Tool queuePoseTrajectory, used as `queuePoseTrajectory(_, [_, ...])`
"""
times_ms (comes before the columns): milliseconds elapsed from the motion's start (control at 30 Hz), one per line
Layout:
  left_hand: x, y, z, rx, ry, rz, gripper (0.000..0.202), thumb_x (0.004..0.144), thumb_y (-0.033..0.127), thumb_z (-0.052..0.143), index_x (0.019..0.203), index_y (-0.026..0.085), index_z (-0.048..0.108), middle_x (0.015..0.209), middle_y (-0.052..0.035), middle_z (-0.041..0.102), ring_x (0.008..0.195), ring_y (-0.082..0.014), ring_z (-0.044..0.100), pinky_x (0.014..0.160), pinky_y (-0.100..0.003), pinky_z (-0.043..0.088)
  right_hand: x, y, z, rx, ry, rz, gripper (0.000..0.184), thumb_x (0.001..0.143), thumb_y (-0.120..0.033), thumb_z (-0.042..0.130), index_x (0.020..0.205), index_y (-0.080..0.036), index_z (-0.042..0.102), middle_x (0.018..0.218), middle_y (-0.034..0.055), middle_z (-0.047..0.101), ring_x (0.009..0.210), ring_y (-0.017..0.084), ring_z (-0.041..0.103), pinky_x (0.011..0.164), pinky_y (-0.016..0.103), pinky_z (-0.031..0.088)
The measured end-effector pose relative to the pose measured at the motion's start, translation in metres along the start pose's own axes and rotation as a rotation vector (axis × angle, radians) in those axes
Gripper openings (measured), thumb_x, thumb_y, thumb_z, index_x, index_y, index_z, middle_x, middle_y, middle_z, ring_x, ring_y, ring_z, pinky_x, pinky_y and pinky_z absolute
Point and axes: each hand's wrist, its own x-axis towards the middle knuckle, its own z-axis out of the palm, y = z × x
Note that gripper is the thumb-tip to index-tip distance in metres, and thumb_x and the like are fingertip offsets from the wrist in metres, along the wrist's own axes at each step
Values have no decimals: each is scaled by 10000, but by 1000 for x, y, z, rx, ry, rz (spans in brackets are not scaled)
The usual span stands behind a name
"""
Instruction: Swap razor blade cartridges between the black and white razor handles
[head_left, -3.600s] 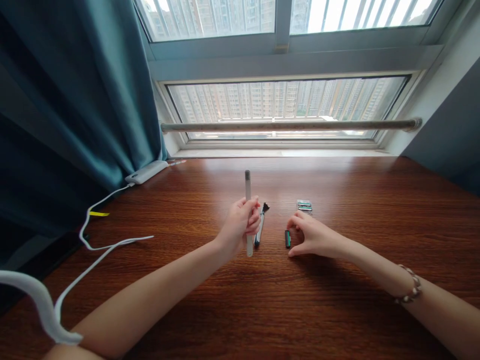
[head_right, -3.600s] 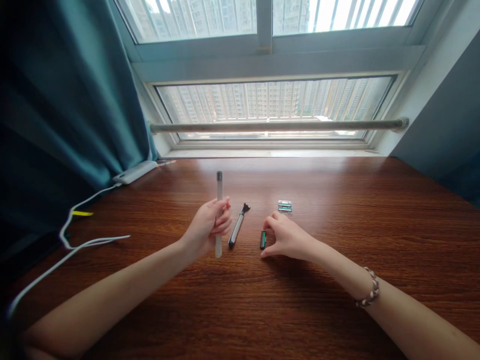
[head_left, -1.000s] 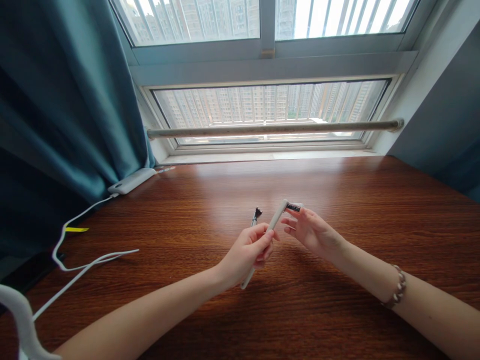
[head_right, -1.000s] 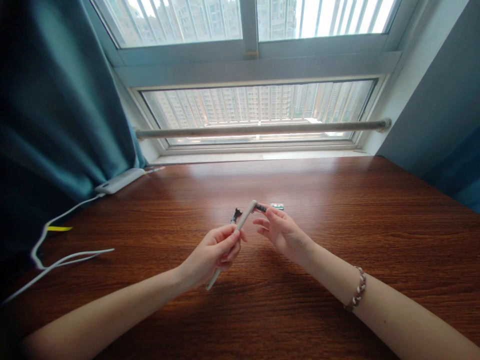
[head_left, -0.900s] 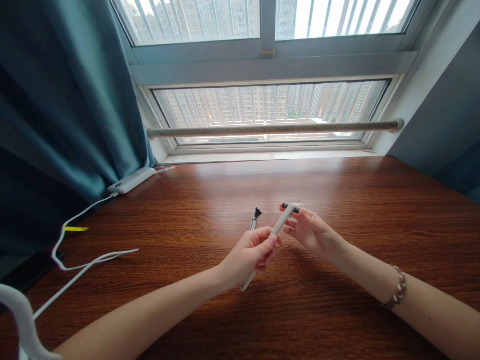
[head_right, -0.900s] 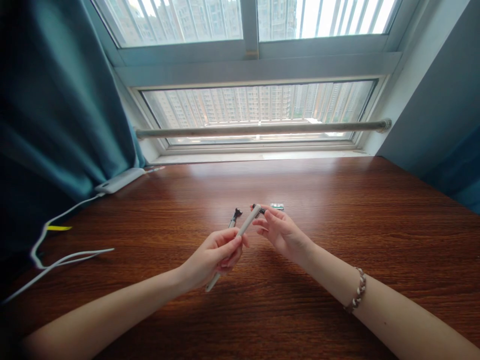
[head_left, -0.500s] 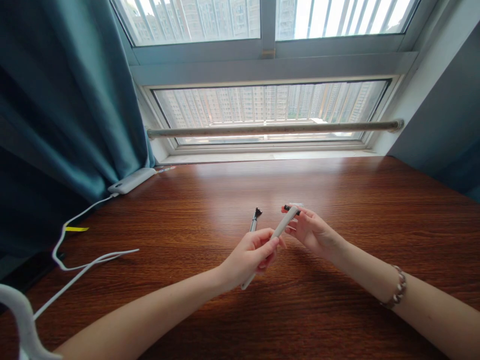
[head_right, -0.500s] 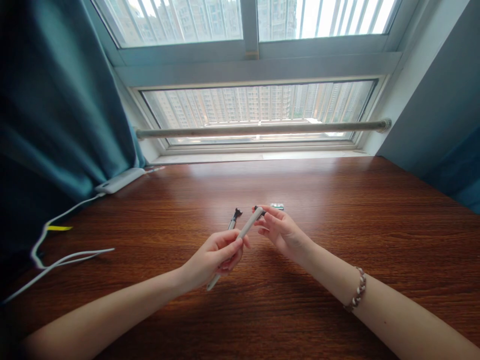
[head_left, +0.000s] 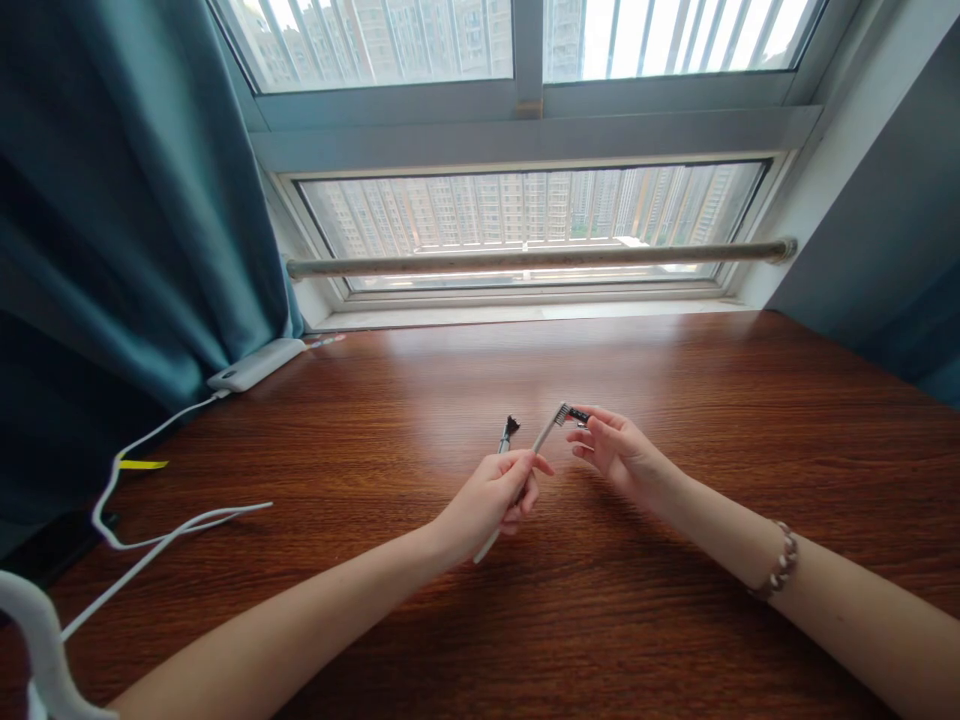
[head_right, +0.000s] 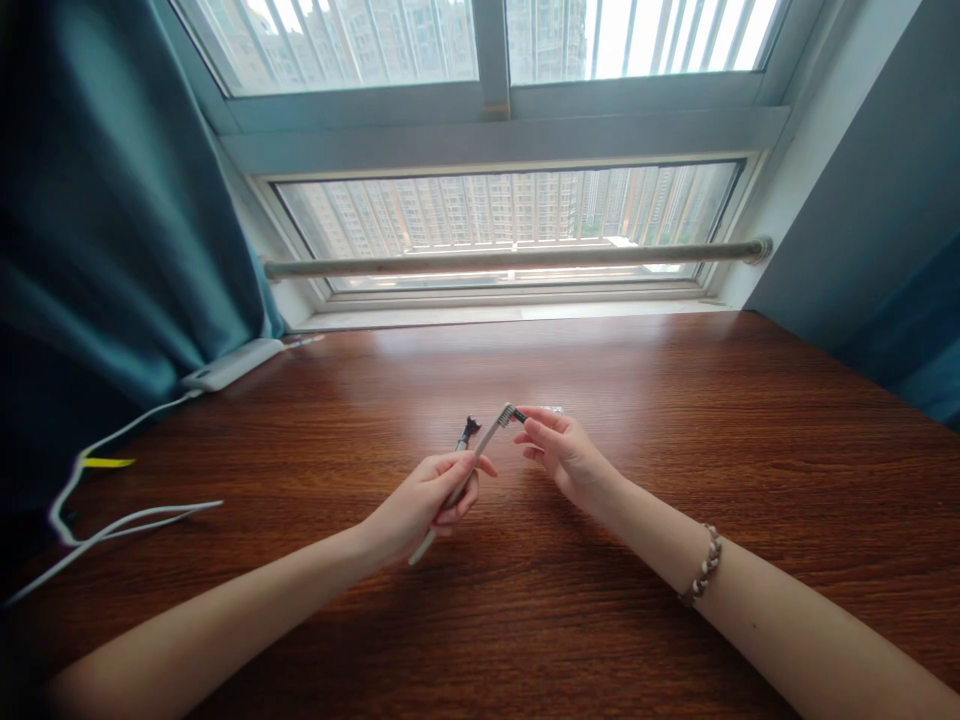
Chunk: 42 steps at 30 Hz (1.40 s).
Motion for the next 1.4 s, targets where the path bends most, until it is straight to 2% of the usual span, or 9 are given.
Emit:
queuePoseTrajectory(100, [0, 0, -2, -9, 33, 12, 292, 826, 439, 403, 866, 166, 497, 514, 66, 396, 367, -25, 199, 346, -167, 135, 0, -2, 0, -81, 24, -19, 258, 640, -274, 714, 888, -228, 663, 900, 5, 633, 719, 86, 536, 674, 221, 393])
queuePoseTrajectory(233, [-1, 2, 2, 38, 2, 40, 283, 821, 432, 417, 859, 166, 504, 494, 71, 384, 362, -30, 215, 342, -171, 153, 1, -3, 0, -151, 50, -54, 233, 667, -237, 694, 897, -226, 661, 871, 5, 627, 727, 83, 520, 668, 210, 385])
queuePoseTrajectory(400, [-3, 4, 6, 138, 7, 68, 258, 809, 419, 445, 827, 165, 488, 450, 86, 346, 366, -35, 237, 348, -171, 177, 0, -3, 2, -122, 36, -49, 205, 674, -241, 686, 877, -217, 662, 856, 9, 614, 722, 91, 515, 673, 225, 388])
queuePoseTrajectory(600, [-4, 2, 7, 204, -42, 101, 226, 809, 400, 459, 801, 175, 436, 456, 92, 352, 370, -38, 268, 353, -176, 197, -2, -3, 5, -106, 34, -31, 208, 671, -278, 686, 867, -213, 663, 865, 17, 613, 737, 101, 516, 672, 229, 391])
queuePoseTrajectory(900, [-6, 4, 11, 237, 27, 115, 236, 812, 402, 446, 749, 177, 410, 468, 84, 333, 396, -41, 265, 360, -163, 202, -1, -3, 2, -7, 25, -2, 231, 653, -309, 698, 867, -230, 661, 888, 9, 627, 712, 100, 538, 672, 239, 412])
queuePoseTrajectory(1067, [-5, 1, 8, 199, 64, 39, 251, 805, 432, 433, 770, 184, 417, 483, 81, 345, 379, -41, 238, 330, -157, 186, -1, -6, 4, 78, -14, 3, 220, 672, -368, 677, 838, -224, 667, 901, 5, 633, 721, 103, 548, 676, 239, 425])
queuePoseTrajectory(1200, [-5, 2, 9, 177, 75, 116, 234, 805, 404, 453, 782, 171, 443, 480, 82, 340, 402, -40, 254, 358, -155, 202, -2, -6, 6, 103, -23, 23, 184, 678, -377, 670, 787, -229, 665, 874, -8, 640, 726, 109, 555, 689, 248, 425])
queuePoseTrajectory(1400, [-6, 0, 11, 215, 52, 122, 238, 804, 402, 459, 747, 173, 427, 470, 83, 346, 391, -41, 269, 354, -165, 208, -3, -4, 6, 61, -51, 21, 272, 698, -413, 640, 896, -228, 657, 944, 23, 629, 783, 127, 552, 716, 262, 419])
